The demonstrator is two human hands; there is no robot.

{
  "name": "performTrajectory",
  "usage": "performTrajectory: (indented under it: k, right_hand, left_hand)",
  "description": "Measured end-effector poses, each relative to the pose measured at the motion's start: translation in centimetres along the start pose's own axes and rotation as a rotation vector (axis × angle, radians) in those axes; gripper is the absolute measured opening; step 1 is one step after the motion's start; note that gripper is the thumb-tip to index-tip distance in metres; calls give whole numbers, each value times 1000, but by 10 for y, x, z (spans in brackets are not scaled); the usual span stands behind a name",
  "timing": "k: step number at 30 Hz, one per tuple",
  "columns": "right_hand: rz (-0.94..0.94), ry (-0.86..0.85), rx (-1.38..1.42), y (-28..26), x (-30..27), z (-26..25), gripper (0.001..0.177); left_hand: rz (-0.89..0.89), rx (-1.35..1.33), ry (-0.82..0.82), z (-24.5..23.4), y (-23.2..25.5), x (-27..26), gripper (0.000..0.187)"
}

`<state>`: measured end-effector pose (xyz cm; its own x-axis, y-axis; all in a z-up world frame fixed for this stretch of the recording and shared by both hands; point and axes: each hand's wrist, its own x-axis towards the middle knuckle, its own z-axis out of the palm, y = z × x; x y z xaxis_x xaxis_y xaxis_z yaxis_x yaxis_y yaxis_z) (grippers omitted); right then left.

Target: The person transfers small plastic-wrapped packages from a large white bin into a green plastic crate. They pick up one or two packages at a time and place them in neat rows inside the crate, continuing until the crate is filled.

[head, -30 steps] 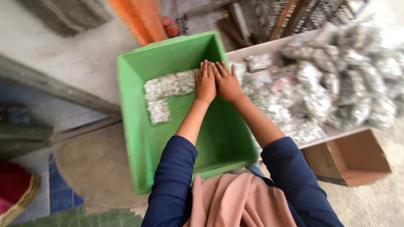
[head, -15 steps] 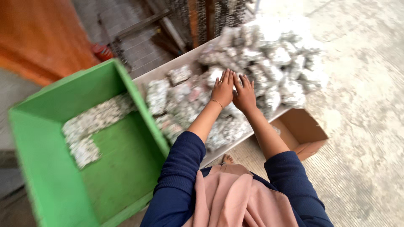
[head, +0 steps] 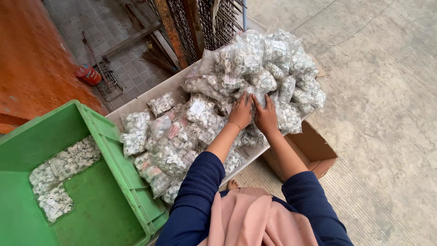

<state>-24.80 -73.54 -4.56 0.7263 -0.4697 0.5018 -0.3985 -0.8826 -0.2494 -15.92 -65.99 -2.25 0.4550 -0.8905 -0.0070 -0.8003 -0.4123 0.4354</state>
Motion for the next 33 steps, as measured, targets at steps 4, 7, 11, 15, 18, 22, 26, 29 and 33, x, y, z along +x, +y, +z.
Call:
performTrajectory:
  k: [4,7,11,15,18,22,26,29,33]
  right_hand:
    - [-7,34,79,10,8,8,76]
    - [-40,103,70,20,14,17,69]
    - [16,161,206,27,13,16,60]
    - [243,234,507,23,16,4,60]
    - [459,197,947,22,16,-6,59]
    - [816,15,1574,14,18,-11,54]
    - [803,-65,1603,-1,13,-12,49]
    - [693,-120,1564,-15,9,-14,42]
    - [603,-127,1550,-36,-1,-19,38]
  left_hand:
    - [25,-84,64,10,-2,7,69]
    - [23,-133,113,18,-2,9,66]
    - [12,-305,205,26,0,8,66]
    - [60,-509,490,27,7,9,73]
    - [-3,-645,644,21,10,5,84]
    - [-238,-1213,413,8,3,1,53]
    - [-218,-1363,452,-8,-5,-14,40]
    - [-155,-1412,449,-18,-12,-31,33]
    - [-119,-1461,385,-27,-23,-57,32]
